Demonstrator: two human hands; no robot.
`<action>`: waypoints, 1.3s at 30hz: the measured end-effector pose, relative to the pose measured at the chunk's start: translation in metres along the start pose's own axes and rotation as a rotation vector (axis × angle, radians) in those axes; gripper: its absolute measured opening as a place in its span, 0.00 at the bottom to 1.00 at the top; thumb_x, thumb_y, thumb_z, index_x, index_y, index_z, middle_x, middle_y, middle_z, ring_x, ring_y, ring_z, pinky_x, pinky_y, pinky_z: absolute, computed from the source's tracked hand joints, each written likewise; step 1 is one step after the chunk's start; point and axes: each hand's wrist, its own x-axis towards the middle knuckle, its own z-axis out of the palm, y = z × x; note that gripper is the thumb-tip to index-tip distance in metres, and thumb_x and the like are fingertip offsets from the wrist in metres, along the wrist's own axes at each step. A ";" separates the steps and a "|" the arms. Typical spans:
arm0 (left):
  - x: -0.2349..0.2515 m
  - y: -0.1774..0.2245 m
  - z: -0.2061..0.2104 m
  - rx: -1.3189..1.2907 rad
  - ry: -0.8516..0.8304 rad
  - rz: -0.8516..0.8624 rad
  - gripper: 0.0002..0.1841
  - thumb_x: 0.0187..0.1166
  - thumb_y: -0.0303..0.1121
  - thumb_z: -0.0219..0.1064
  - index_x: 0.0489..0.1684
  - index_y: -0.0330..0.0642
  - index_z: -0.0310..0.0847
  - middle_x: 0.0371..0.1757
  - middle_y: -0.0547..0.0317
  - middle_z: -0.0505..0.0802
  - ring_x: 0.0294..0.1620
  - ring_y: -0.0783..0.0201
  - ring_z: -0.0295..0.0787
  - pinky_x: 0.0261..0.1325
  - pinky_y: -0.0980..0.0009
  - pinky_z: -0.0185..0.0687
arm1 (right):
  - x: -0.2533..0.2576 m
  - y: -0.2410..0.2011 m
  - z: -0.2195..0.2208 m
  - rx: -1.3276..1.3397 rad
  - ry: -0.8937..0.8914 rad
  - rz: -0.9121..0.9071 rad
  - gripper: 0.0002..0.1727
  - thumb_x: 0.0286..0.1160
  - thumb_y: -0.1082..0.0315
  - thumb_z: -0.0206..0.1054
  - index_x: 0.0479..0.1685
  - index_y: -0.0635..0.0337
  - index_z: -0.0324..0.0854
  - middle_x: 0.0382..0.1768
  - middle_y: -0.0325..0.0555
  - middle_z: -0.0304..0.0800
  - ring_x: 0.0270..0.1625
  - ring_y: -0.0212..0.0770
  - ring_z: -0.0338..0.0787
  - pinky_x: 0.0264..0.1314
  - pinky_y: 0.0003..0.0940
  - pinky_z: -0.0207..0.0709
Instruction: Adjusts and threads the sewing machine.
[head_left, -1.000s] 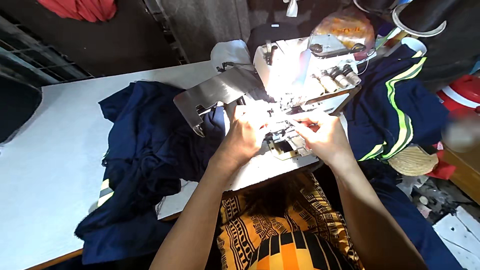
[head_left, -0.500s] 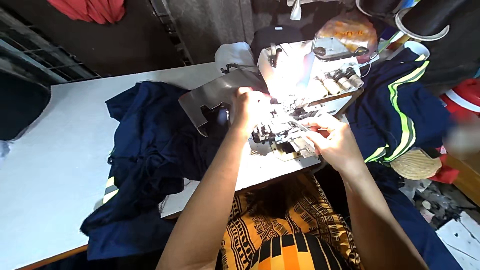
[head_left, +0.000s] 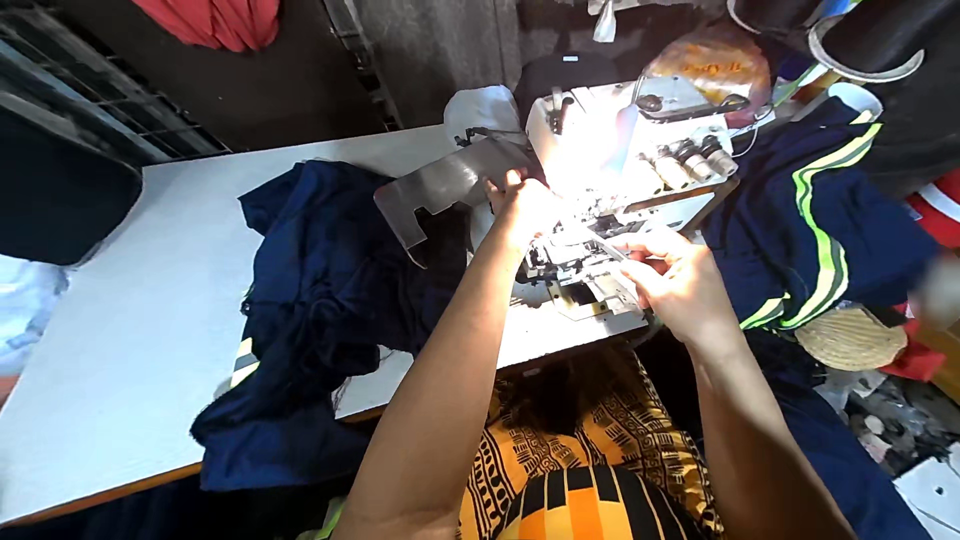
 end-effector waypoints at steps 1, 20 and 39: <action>0.000 -0.001 0.003 -0.012 0.031 0.006 0.20 0.83 0.43 0.67 0.60 0.35 0.87 0.85 0.42 0.72 0.90 0.40 0.55 0.92 0.39 0.31 | -0.001 0.000 0.000 0.000 0.001 0.005 0.14 0.70 0.77 0.68 0.52 0.55 0.91 0.36 0.40 0.82 0.22 0.27 0.80 0.24 0.22 0.79; 0.010 -0.025 0.029 -0.077 0.188 0.242 0.12 0.82 0.35 0.68 0.54 0.39 0.92 0.73 0.47 0.86 0.89 0.47 0.61 0.91 0.38 0.16 | -0.003 -0.010 0.000 -0.026 -0.014 0.029 0.13 0.73 0.77 0.68 0.53 0.56 0.91 0.37 0.42 0.83 0.23 0.30 0.81 0.26 0.25 0.81; 0.000 -0.006 0.018 -0.281 0.087 -0.070 0.22 0.84 0.38 0.66 0.73 0.39 0.78 0.89 0.43 0.66 0.94 0.35 0.40 0.83 0.25 0.36 | -0.003 -0.009 0.005 -0.010 0.000 0.045 0.11 0.73 0.77 0.68 0.51 0.57 0.90 0.36 0.42 0.83 0.23 0.29 0.81 0.26 0.24 0.81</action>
